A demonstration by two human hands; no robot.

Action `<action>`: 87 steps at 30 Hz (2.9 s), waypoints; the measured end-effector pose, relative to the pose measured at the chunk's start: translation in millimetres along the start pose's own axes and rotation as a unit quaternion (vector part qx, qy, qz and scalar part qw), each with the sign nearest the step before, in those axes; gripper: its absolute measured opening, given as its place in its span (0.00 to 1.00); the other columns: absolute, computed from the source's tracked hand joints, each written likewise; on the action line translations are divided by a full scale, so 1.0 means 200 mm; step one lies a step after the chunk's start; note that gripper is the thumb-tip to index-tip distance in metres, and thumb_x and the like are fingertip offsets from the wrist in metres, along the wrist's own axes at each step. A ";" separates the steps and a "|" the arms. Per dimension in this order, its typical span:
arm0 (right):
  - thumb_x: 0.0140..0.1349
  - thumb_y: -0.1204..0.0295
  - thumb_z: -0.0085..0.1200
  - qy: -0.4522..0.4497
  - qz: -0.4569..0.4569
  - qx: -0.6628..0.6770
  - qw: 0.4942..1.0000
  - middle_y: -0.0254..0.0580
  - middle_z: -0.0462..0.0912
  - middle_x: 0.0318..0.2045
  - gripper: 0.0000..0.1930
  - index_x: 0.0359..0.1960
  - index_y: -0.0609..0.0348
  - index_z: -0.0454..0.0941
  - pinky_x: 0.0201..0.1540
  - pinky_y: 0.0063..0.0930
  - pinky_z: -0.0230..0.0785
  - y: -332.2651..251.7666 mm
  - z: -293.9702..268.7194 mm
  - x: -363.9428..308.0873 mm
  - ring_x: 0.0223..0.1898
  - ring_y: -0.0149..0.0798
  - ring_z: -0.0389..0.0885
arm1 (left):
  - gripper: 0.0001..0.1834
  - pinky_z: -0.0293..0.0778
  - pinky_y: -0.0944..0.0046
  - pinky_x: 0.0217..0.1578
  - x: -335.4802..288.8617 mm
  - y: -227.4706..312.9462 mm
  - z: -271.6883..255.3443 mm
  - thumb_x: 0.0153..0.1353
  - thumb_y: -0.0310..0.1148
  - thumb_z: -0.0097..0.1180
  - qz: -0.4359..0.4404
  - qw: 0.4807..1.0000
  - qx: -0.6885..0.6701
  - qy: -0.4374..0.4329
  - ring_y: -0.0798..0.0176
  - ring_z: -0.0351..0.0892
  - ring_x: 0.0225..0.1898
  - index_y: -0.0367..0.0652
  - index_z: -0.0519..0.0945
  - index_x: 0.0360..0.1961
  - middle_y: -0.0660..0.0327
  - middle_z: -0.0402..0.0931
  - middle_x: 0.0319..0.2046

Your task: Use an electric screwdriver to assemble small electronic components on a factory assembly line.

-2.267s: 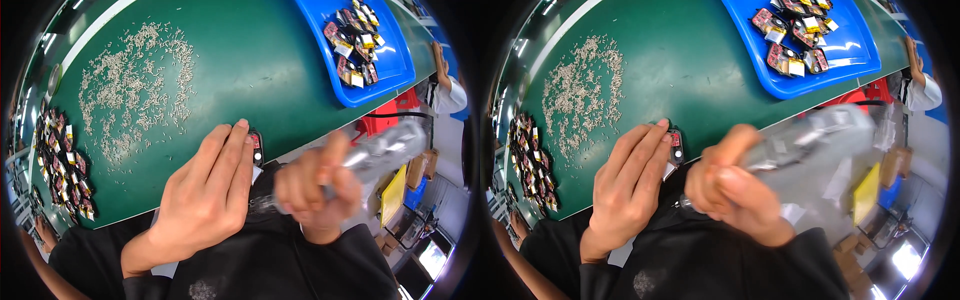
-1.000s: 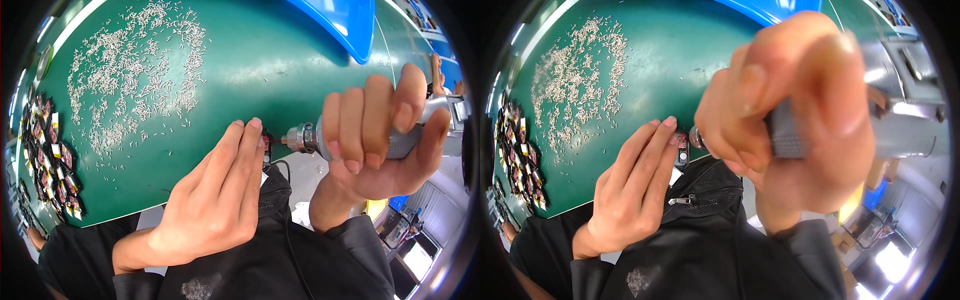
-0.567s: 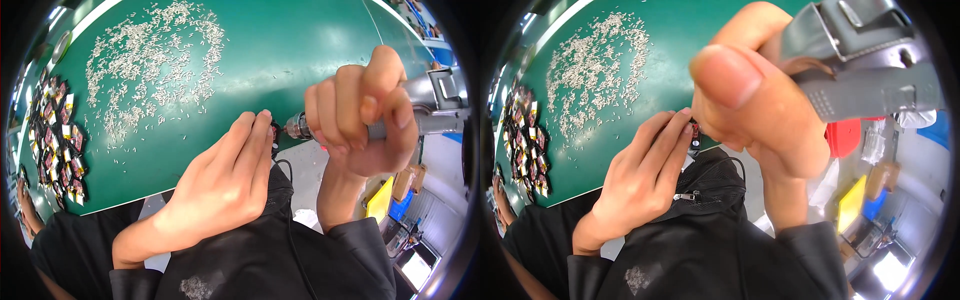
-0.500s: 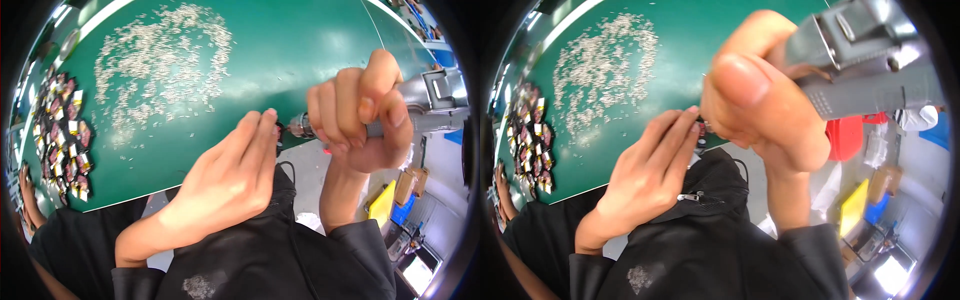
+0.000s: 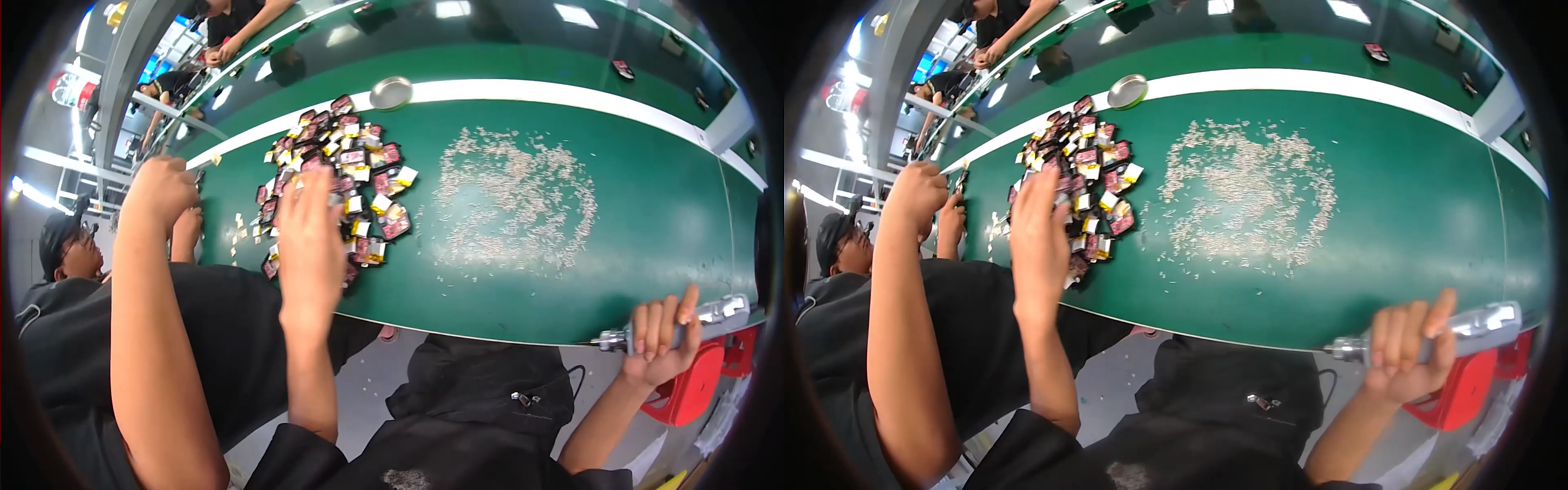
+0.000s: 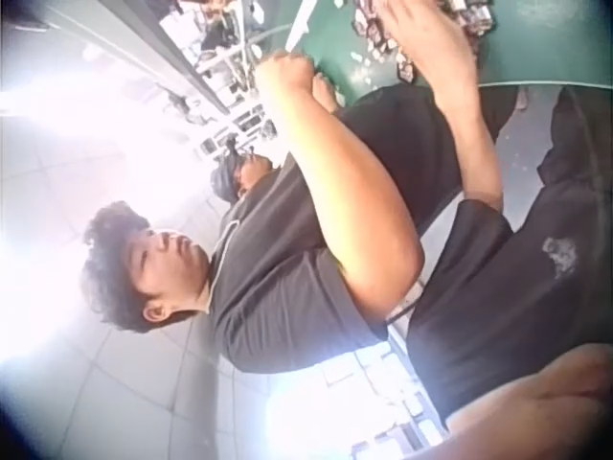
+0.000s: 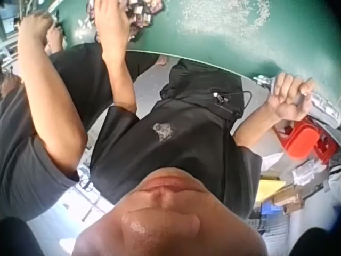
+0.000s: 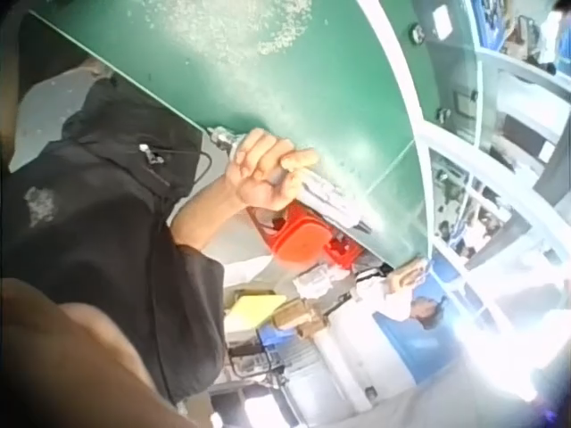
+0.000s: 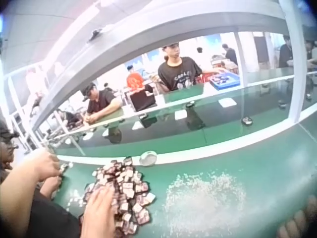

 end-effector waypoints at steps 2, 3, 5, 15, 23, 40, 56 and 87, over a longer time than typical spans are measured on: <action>0.69 0.69 0.42 0.044 0.027 -0.022 0.998 0.28 0.59 0.10 0.08 0.31 0.55 0.62 0.15 0.19 0.54 0.10 0.01 0.00 0.09 0.23 0.55 | 0.24 0.64 0.49 0.59 -0.01 -0.06 0.03 0.56 0.18 0.54 -0.007 0.997 0.067 0.023 0.43 0.67 0.59 0.35 0.72 0.56 0.46 0.70 0.56; 0.69 0.67 0.42 0.078 0.013 -0.024 0.997 0.27 0.58 0.10 0.08 0.32 0.55 0.62 0.15 0.19 0.53 0.08 -0.04 -0.04 0.09 0.23 0.54 | 0.24 0.63 0.49 0.59 0.04 0.06 -0.01 0.55 0.18 0.55 0.014 0.998 0.048 0.047 0.42 0.67 0.59 0.36 0.73 0.56 0.46 0.69 0.57; 0.68 0.66 0.43 0.115 0.017 -0.015 0.993 0.27 0.57 0.10 0.09 0.32 0.55 0.63 0.16 0.21 0.53 0.13 -0.05 -0.04 0.09 0.23 0.53 | 0.22 0.65 0.50 0.57 0.06 0.28 -0.05 0.53 0.19 0.57 0.054 0.997 -0.046 0.040 0.43 0.69 0.57 0.37 0.75 0.52 0.48 0.71 0.55; 0.67 0.68 0.38 0.124 -0.025 0.004 0.992 0.31 0.61 0.11 0.08 0.33 0.57 0.65 0.19 0.27 0.59 0.03 -0.14 -0.11 0.10 0.28 0.58 | 0.14 0.75 0.58 0.33 0.05 1.42 0.27 0.46 0.21 0.60 0.360 0.885 -0.270 -0.123 0.55 0.76 0.37 0.33 0.79 0.37 0.56 0.74 0.35; 0.69 0.64 0.38 0.073 -0.003 0.033 0.997 0.29 0.61 0.11 0.10 0.34 0.55 0.65 0.20 0.25 0.62 0.03 -0.14 -0.13 0.10 0.26 0.59 | 0.08 0.74 0.65 0.30 0.01 1.54 0.27 0.38 0.24 0.57 0.452 0.867 -0.202 -0.056 0.61 0.70 0.32 0.34 0.74 0.23 0.58 0.68 0.26; 0.69 0.66 0.40 0.083 0.003 0.055 0.995 0.29 0.63 0.12 0.09 0.34 0.57 0.66 0.19 0.24 0.60 0.04 -0.11 -0.09 0.10 0.26 0.60 | 0.06 0.76 0.68 0.28 -0.23 0.92 0.22 0.52 0.10 0.56 -0.050 0.798 -0.586 -0.133 0.60 0.80 0.26 0.28 0.78 0.31 0.51 0.80 0.26; 0.66 0.67 0.43 0.096 -0.058 0.111 0.987 0.29 0.62 0.11 0.09 0.33 0.59 0.67 0.20 0.23 0.62 0.07 0.23 -0.01 0.10 0.27 0.61 | 0.08 0.76 0.65 0.30 -0.36 0.89 0.25 0.66 0.24 0.49 -0.110 0.506 -0.842 -0.151 0.61 0.77 0.26 0.26 0.75 0.35 0.48 0.76 0.28; 0.68 0.66 0.39 0.244 -0.099 0.033 0.964 0.29 0.59 0.11 0.08 0.33 0.55 0.63 0.18 0.24 0.58 0.03 -0.09 0.00 0.10 0.27 0.55 | 0.07 0.75 0.68 0.34 0.46 0.65 0.20 0.58 0.25 0.57 0.032 0.910 -0.413 -0.019 0.66 0.80 0.29 0.33 0.79 0.36 0.55 0.81 0.30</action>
Point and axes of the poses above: each hand's wrist, its own x-axis towards the middle knuckle, its own z-axis out of the palm, y = z × x, the point moved 9 cm from there along x, towards the middle knuckle
